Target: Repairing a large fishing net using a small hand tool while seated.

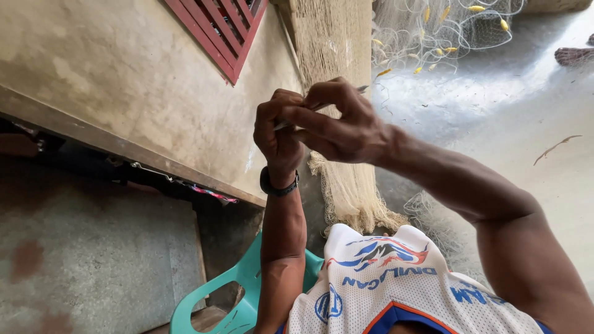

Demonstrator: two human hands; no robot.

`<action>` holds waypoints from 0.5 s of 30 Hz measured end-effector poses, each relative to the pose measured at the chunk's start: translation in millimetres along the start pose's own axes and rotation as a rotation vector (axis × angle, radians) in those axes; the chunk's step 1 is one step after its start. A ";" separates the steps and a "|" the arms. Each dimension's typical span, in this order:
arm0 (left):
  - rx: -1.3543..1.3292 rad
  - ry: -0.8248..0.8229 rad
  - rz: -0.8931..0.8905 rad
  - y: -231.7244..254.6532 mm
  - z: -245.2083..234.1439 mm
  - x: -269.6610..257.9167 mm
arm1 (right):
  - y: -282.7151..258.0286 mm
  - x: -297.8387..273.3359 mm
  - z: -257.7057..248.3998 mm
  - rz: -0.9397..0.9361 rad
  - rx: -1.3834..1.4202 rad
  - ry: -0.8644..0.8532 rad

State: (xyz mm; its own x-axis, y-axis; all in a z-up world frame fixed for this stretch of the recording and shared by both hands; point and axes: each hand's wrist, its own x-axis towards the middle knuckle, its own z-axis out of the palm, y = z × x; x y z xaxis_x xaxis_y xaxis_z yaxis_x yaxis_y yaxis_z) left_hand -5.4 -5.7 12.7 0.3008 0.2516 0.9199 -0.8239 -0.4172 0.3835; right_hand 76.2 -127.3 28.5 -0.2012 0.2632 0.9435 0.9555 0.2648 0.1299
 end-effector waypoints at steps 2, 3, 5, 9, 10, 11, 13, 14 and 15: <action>0.005 -0.035 0.008 -1.5 -1.1 -2.9 | -14.4 7.3 -0.9 0.056 -0.071 0.004; 0.016 -0.058 -0.017 -5.0 -4.8 -3.2 | -21.0 18.3 -2.2 0.055 -0.070 0.090; 0.024 -0.084 -0.036 -4.5 -7.1 0.1 | -39.6 27.1 -7.5 0.048 -0.073 0.180; 0.213 -0.078 -0.056 -0.3 -1.4 5.4 | -82.5 44.6 -23.7 -0.280 0.169 -0.023; 0.173 -0.044 -0.077 -3.7 0.8 7.8 | -90.1 57.2 -28.2 -0.373 0.304 -0.051; 0.169 -0.052 -0.083 -6.6 1.4 5.1 | -87.5 64.9 -29.1 -0.364 0.298 -0.048; 0.078 0.053 -0.098 -13.8 3.6 2.1 | -80.1 81.0 -31.8 -0.311 0.303 -0.008; 0.073 0.045 -0.097 -34.6 -40.0 -62.0 | -74.2 87.5 -34.0 -0.309 0.294 -0.005; -0.335 0.028 -0.220 -38.1 -82.2 -135.6 | -69.2 94.5 -35.5 -0.228 0.342 0.003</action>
State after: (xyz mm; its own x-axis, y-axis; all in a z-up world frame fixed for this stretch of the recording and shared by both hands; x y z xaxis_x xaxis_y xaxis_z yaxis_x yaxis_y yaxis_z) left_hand -54.3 47.9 -133.3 0.4778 0.3286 0.8147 -0.8540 -0.0438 0.5185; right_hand -1.2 -153.6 119.5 -0.3986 0.1596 0.9031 0.7597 0.6092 0.2277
